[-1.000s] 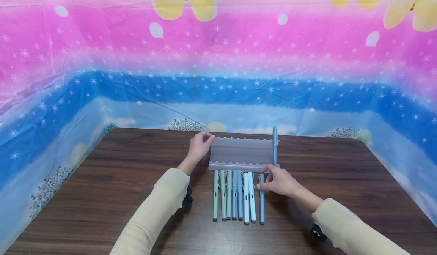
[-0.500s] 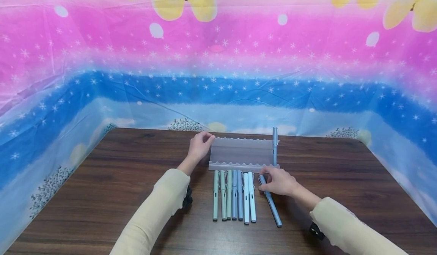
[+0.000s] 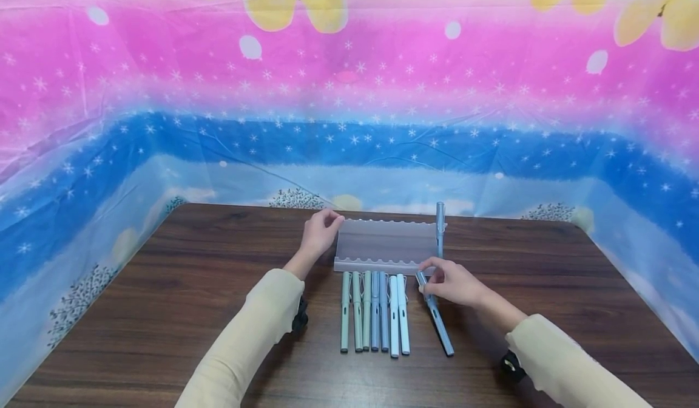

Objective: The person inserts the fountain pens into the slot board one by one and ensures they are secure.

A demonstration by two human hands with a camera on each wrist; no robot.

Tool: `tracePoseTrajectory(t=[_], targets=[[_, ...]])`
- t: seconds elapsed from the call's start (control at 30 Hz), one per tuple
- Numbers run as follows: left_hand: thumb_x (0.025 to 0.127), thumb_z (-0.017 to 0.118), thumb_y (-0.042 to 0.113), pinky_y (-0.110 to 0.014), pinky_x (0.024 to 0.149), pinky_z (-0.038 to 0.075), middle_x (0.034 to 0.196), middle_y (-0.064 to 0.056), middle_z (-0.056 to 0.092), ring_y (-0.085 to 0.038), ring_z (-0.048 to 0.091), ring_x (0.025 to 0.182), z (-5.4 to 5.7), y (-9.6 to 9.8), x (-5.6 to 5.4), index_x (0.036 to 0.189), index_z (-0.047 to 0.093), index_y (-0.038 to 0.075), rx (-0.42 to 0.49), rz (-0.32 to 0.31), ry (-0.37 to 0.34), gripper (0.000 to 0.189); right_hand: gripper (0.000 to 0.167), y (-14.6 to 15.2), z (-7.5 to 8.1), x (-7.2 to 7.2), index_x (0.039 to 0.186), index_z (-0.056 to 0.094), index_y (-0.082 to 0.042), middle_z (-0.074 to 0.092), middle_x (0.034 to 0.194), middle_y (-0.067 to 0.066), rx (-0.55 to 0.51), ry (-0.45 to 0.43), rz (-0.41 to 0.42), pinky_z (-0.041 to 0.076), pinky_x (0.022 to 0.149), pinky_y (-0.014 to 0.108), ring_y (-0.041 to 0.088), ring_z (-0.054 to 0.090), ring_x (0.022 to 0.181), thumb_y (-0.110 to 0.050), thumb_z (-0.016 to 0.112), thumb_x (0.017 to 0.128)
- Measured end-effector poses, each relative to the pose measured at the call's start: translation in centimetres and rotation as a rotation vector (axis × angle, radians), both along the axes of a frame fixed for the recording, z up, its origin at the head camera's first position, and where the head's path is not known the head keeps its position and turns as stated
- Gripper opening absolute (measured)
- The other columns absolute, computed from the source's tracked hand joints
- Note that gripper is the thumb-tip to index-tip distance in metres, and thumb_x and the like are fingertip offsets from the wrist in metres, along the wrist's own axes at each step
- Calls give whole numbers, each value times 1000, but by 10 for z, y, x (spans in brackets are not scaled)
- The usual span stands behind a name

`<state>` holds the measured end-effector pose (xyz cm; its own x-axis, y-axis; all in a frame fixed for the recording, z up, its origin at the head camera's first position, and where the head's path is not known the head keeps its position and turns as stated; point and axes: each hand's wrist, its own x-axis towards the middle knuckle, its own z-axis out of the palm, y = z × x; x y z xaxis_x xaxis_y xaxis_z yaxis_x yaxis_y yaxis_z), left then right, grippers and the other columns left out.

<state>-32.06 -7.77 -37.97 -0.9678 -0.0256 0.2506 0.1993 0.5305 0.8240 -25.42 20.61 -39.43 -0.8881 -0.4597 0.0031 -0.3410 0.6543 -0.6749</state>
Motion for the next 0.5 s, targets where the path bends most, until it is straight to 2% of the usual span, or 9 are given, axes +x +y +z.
tracePoseTrajectory(t=[0.17, 0.3, 0.4, 0.5], targets=[[89, 53, 20, -37, 85, 39, 104, -12, 60, -26, 52, 99, 1, 0, -1, 95, 61, 2, -17, 3, 20, 21, 39, 5, 9, -4, 116, 47, -2, 59, 76, 4, -101, -33, 71, 41, 53, 31, 22, 53, 62, -17, 61, 83], [89, 53, 20, -38, 85, 39, 104, -12, 60, -26, 52, 99, 0, -1, -1, 95, 61, 2, -13, -3, 17, 20, 41, 9, 18, -8, 119, 45, -4, 60, 80, 5, -142, -31, 80, 44, 58, 35, 28, 57, 71, -17, 61, 84], [89, 53, 20, -38, 85, 39, 103, -12, 60, -26, 52, 99, 0, -1, -1, 95, 61, 2, -10, -9, 18, 20, 40, 11, 25, -10, 119, 45, -8, 60, 82, 6, -167, -15, 61, 44, 54, 35, 27, 54, 60, -18, 61, 84], [89, 53, 19, -38, 85, 39, 103, -12, 60, -26, 53, 98, 0, -1, -1, 94, 61, 2, -7, -11, 18, 19, 40, 13, 29, -13, 118, 44, -9, 59, 83, 8, -200, 10, 48, 45, 52, 40, 30, 53, 57, -17, 62, 83]])
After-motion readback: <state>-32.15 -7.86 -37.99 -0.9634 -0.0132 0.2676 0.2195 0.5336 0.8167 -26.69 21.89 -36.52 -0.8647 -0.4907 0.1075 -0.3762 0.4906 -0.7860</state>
